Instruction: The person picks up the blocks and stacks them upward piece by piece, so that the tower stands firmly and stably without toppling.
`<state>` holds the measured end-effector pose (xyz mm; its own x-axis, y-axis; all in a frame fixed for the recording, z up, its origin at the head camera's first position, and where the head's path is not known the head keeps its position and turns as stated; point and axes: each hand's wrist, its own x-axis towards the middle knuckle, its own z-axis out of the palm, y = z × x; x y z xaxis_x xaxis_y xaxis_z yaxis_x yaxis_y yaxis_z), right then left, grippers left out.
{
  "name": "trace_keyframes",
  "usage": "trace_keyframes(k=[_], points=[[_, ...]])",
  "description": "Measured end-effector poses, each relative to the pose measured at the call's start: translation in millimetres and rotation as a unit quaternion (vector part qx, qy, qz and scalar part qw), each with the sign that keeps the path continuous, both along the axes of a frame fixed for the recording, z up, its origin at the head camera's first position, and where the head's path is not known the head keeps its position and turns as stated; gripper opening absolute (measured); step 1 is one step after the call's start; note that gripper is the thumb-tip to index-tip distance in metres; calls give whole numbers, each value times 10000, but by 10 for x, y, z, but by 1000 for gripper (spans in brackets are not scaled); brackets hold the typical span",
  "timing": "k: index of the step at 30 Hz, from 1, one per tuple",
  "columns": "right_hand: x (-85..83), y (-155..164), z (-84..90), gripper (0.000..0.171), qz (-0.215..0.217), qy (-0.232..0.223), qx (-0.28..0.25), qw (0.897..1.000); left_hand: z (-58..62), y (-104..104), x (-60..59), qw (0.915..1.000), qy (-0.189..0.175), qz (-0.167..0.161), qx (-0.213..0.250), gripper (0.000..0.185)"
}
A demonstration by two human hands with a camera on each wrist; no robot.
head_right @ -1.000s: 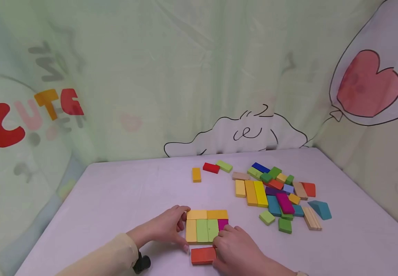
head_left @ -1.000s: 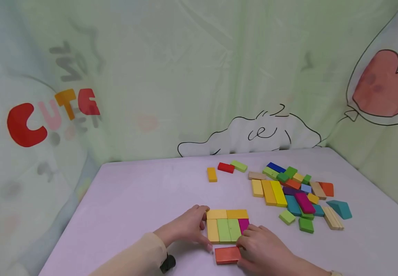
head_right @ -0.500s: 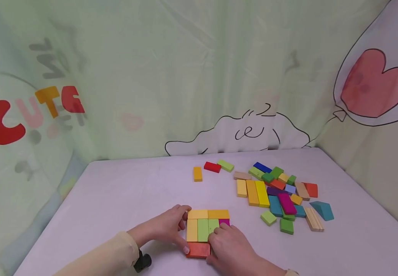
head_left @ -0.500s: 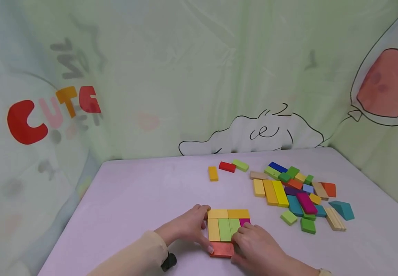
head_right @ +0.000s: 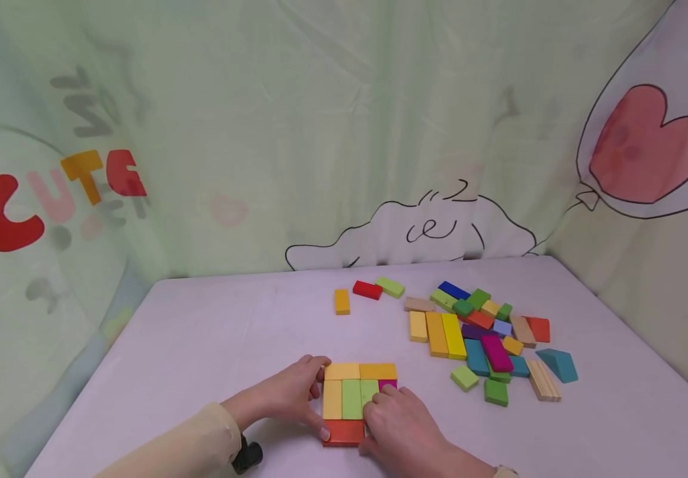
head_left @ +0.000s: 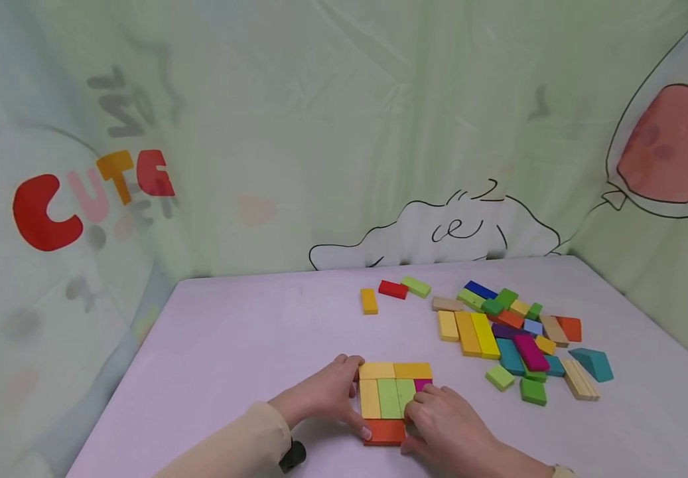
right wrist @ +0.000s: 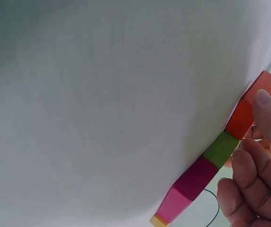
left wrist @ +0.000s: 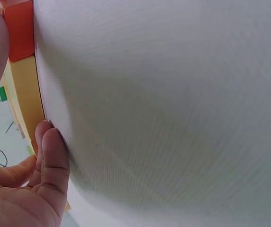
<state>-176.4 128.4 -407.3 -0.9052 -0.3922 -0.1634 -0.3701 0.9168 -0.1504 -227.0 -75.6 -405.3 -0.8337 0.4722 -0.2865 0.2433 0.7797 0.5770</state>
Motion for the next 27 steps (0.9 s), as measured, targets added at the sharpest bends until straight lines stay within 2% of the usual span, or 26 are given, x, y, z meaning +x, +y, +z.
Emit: trace_keyframes(k=[6,9,13,17,21,27], points=[[-6,8,-1,33,2,33,-82,10000,-3,9,0,10000,-5,48,-13,101],[-16,44,19,31,146,-19,-255,9996,-11,16,-1,10000,48,57,-58,101],[-65,163,91,33,243,-227,-901,9954,-17,16,1,9999,127,49,-47,102],[-178,341,197,50,104,-619,-1855,9806,-22,16,-5,9999,96,64,-23,102],[-376,514,252,61,132,-634,-2424,9680,-25,27,-15,9999,19,76,-67,101],[-948,587,196,63,245,-195,-2260,9736,-32,46,-26,9998,-48,139,-136,100]])
